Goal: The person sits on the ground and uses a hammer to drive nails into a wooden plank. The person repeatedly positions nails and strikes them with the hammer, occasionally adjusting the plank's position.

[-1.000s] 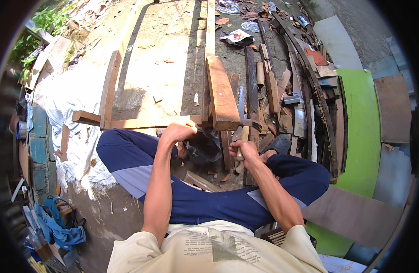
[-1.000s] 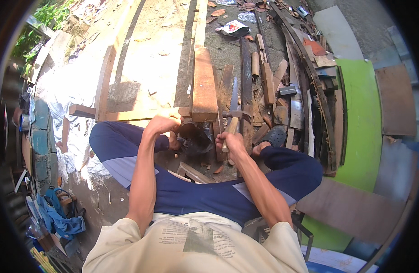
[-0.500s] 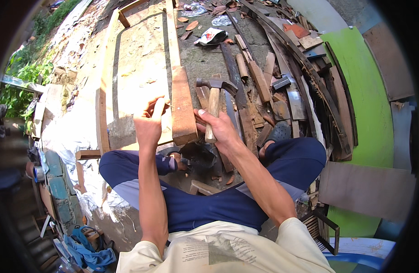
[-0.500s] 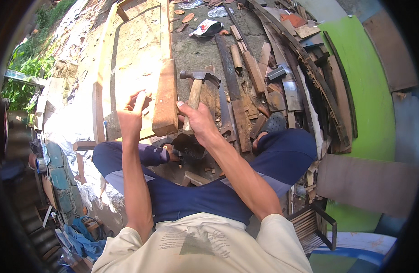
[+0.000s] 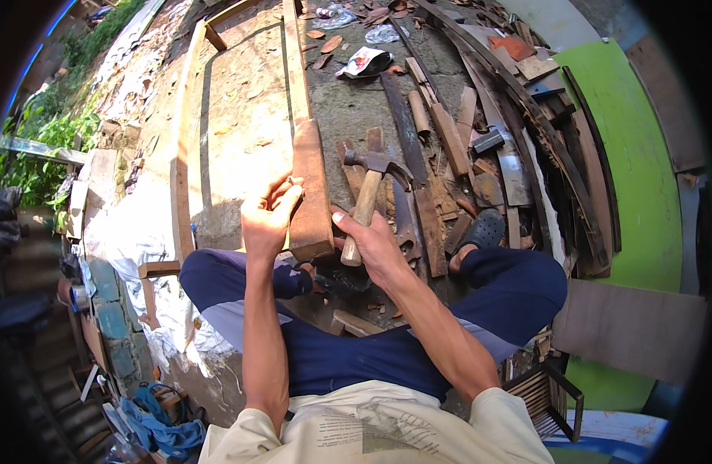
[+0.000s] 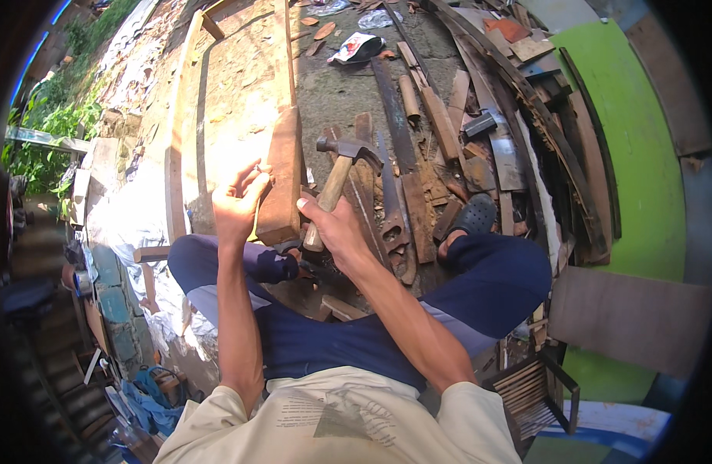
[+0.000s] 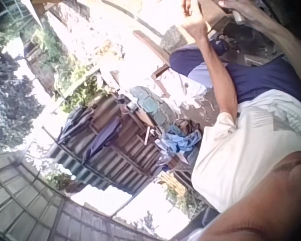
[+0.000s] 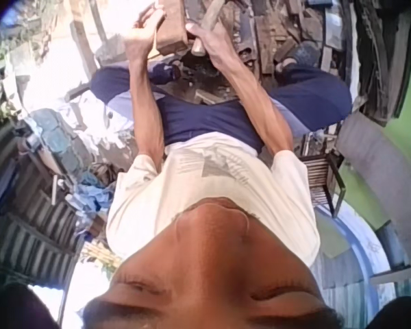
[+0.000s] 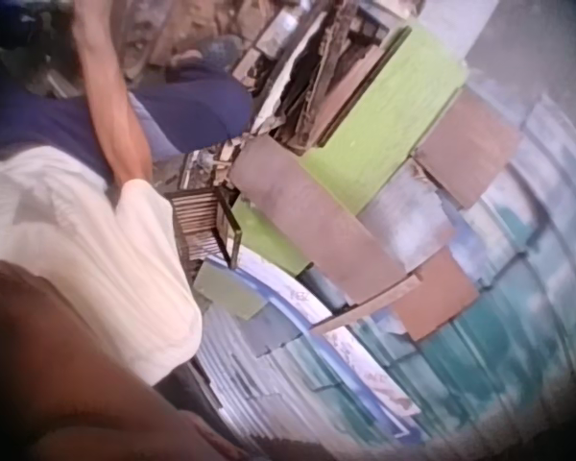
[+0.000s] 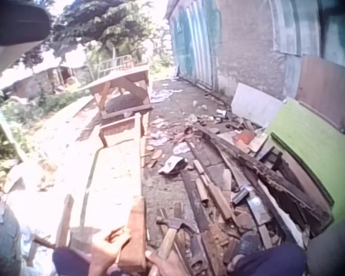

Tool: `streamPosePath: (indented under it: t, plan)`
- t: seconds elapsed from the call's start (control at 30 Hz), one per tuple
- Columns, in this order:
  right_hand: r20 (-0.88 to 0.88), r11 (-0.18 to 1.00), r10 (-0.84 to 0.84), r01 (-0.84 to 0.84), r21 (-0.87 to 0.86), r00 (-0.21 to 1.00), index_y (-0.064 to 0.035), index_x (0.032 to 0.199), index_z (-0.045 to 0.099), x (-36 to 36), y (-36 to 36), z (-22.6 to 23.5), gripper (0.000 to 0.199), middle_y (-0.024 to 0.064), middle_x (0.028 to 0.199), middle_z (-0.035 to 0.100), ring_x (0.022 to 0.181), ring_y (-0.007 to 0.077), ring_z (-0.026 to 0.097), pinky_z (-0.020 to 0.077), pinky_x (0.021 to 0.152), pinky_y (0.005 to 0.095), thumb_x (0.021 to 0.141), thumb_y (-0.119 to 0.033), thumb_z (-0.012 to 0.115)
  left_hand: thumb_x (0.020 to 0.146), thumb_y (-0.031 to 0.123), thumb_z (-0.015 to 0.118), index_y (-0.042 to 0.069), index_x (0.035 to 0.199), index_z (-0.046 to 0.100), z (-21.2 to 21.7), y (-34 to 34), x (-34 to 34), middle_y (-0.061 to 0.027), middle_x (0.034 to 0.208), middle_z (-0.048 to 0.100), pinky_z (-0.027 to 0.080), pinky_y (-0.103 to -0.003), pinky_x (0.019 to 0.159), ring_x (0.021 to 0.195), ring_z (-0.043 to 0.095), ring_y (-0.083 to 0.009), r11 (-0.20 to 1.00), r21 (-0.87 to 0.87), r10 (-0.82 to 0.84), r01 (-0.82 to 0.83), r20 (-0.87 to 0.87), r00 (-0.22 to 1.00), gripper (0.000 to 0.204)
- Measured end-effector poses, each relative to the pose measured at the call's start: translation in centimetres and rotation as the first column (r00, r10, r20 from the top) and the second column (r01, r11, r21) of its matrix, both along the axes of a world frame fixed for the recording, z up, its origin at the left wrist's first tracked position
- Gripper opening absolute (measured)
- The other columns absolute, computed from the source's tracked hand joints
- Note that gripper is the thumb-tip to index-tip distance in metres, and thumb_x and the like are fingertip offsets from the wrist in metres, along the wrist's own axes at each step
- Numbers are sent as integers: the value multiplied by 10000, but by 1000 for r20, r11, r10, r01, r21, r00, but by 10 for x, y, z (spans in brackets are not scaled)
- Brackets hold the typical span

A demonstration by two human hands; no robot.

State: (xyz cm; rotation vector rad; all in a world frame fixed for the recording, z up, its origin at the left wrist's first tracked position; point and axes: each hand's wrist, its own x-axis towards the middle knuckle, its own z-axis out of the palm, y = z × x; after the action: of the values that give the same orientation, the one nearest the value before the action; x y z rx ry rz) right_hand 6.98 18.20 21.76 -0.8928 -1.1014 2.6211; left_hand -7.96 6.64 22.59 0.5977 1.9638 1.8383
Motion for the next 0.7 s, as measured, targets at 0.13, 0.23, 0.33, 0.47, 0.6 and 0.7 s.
streamPosePath:
  t: [0.13, 0.23, 0.33, 0.47, 0.6, 0.7]
  plan:
    - [3, 1000, -17, 17, 25, 1000, -25, 1096, 484, 1, 0, -1, 282, 168, 1298, 632, 1053, 171, 641, 564, 853, 336, 966, -183, 678, 939, -7, 708, -69, 1126, 673, -3, 3, -4, -116, 978, 730, 580, -257, 843, 926, 711, -157, 999, 24, -25, 24, 72, 997, 200]
    - [-10, 1000, -13, 13, -14, 1000, -20, 1094, 483, 1, 0, -8, 284, 194, 1344, 617, 1001, 170, 654, 559, 842, 320, 937, -147, 682, 935, -2, 717, -56, 1069, 685, -1, 7, -3, -98, 947, 725, 577, -254, 832, 909, 707, -147, 996, 86, -12, 5, 85, 996, 148]
    - [-24, 998, 59, -59, -17, 998, -11, 1089, 479, 4, 2, -8, 292, 226, 1381, 595, 959, 168, 658, 558, 824, 310, 917, -130, 683, 933, 15, 728, -47, 1026, 696, 2, 11, -1, -82, 947, 724, 570, -258, 823, 894, 697, -130, 1000, 25, -15, 13, 73, 997, 117]
    - [-16, 1000, -15, 15, 14, 1000, 22, 1108, 485, 4, -3, -11, 320, 249, 1364, 597, 1020, 189, 665, 562, 816, 314, 908, -131, 683, 950, 38, 716, -25, 1036, 711, -4, 8, -2, -72, 966, 736, 561, -272, 839, 893, 689, -125, 996, -93, 10, -10, -2, 1000, 107]
    - [-16, 1000, -19, 19, 17, 1000, 76, 1186, 489, 1, -1, -16, 385, 268, 1352, 598, 1083, 225, 669, 569, 844, 331, 914, -130, 665, 961, 58, 710, -8, 1035, 734, -2, 2, -3, -45, 958, 740, 548, -266, 840, 878, 676, -111, 992, -129, -24, 15, -67, 997, 102]
    - [17, 999, -31, 31, 7, 999, 102, 1226, 478, -1, 3, -32, 434, 273, 1335, 606, 1094, 243, 669, 572, 867, 343, 918, -147, 655, 949, 29, 708, -34, 1059, 719, 4, 5, -5, -72, 991, 738, 553, -276, 860, 906, 692, -127, 984, -170, -57, 48, -48, 997, 127]
